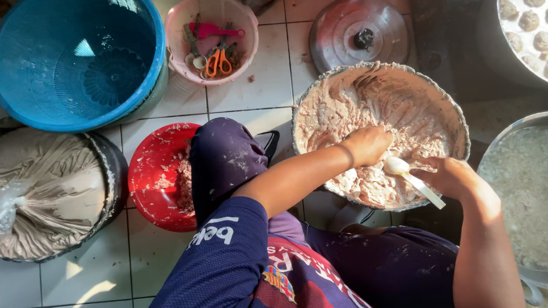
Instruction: The person scoops a thick pinkish paste from a large bowl into a red bowl, then uses scissors to cut small pieces of the paste from the large bowl. The person also uses a slotted spoon to stir boiling liquid in a pot containing round food items.
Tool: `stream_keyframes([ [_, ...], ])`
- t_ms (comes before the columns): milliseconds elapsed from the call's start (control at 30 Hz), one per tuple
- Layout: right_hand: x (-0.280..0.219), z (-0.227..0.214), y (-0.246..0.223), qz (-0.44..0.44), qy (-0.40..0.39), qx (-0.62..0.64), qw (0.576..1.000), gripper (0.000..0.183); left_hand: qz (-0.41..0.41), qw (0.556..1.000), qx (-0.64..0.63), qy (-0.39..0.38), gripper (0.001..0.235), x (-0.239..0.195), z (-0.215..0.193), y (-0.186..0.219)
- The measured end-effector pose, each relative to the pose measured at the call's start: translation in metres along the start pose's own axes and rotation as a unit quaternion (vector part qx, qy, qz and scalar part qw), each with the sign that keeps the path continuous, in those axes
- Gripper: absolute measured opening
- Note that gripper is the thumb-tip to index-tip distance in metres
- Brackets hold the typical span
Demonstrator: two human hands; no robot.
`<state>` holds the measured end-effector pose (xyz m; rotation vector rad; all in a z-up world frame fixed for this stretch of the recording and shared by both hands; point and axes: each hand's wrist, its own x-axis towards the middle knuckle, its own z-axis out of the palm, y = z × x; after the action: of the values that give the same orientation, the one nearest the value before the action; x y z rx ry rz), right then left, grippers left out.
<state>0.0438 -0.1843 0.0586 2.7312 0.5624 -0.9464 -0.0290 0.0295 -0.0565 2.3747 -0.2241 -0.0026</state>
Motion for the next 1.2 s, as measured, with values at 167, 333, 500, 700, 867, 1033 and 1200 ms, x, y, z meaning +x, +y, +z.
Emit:
stream_keyframes([
  [167, -0.005, -0.004, -0.012, -0.012, 0.016, -0.004, 1.0, 0.074, 0.004, 1.0, 0.01, -0.014, 0.024, -0.01, -0.008, 0.0],
  [333, -0.003, -0.003, -0.01, 0.001, 0.003, -0.005, 1.0, 0.075, 0.025, 0.999, 0.025, -0.008, 0.019, -0.013, -0.014, 0.007],
  [500, -0.003, -0.003, -0.007, -0.007, 0.008, 0.002, 1.0, 0.072, 0.011, 0.994, 0.052, -0.095, 0.023, -0.016, -0.048, 0.032],
  [700, -0.004, -0.008, -0.013, 0.019, -0.015, 0.019, 1.0, 0.073, 0.032, 0.976, 0.118, -0.182, 0.027, -0.025, -0.097, 0.058],
  [867, -0.001, -0.008, -0.013, 0.025, -0.019, -0.005, 0.999, 0.075, 0.024, 0.973, 0.141, -0.182, 0.026, -0.027, -0.106, 0.058],
  [1033, 0.003, -0.004, -0.008, 0.016, -0.018, -0.014, 1.0, 0.075, 0.034, 0.967, 0.129, -0.217, 0.031, -0.015, -0.086, 0.053],
  [1200, 0.002, -0.005, -0.008, 0.021, -0.035, -0.009, 0.999, 0.068, -0.008, 0.971, 0.1, -0.217, 0.027, -0.01, -0.068, 0.061],
])
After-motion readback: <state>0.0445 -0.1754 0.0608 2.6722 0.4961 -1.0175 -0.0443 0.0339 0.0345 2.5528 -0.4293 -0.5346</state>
